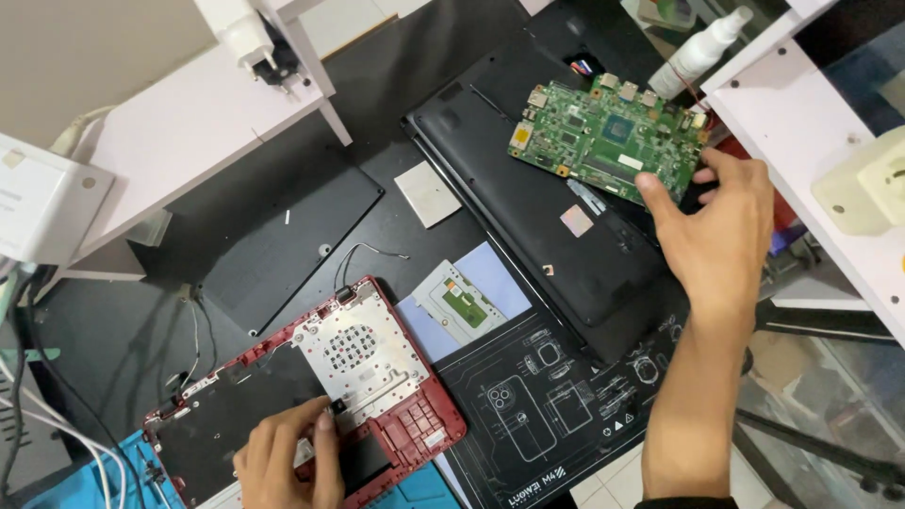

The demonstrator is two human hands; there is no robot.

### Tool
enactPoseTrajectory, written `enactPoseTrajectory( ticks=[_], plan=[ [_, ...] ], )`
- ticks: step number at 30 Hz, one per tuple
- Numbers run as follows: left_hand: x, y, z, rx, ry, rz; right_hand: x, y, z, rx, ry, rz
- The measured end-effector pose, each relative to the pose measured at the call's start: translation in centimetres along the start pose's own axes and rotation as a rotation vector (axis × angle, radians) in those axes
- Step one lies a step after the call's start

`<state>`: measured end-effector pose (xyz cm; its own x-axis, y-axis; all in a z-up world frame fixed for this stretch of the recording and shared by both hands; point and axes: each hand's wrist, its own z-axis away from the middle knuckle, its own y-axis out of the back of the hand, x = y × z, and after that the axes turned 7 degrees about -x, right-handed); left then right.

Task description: Installing a motherboard and internal components into a laptop chassis.

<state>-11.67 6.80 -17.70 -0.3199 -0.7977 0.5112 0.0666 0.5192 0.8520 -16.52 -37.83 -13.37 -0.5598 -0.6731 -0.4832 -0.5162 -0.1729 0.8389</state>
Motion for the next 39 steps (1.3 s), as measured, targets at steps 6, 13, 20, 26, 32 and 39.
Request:
enactPoseTrajectory(
  ticks=[6,13,20,26,32,39],
  plan=[
    [3.8,-0.2,-1.5,-0.055,-0.136,0.065,1.3,-0.4,-0.7,-0.005,-0.004,-0.171],
    [6.4,0.6,-2.7,-0.078,-0.098,0.158,3.6,-0.3,-0.1,-0.081,-0.056,-0.763],
    [6.2,2.1,-2.5,-0.032,-0.074,0.234,5.0,-0.6,1.9,-0.309,-0.059,-1.196],
    [5.3,3.8,-1.6,-0.022,-0.071,0.335,3.3,-2.6,6.2,-0.520,-0.060,-1.100],
    [3.9,4.5,0.0,-0.050,0.074,0.528,-1.2,-1.3,9.2,-0.648,-0.064,-1.014],
    [0.7,4.6,2.6,-0.088,0.380,0.970,-8.0,-6.2,14.6,-1.107,-0.130,-1.129]
  ],
)
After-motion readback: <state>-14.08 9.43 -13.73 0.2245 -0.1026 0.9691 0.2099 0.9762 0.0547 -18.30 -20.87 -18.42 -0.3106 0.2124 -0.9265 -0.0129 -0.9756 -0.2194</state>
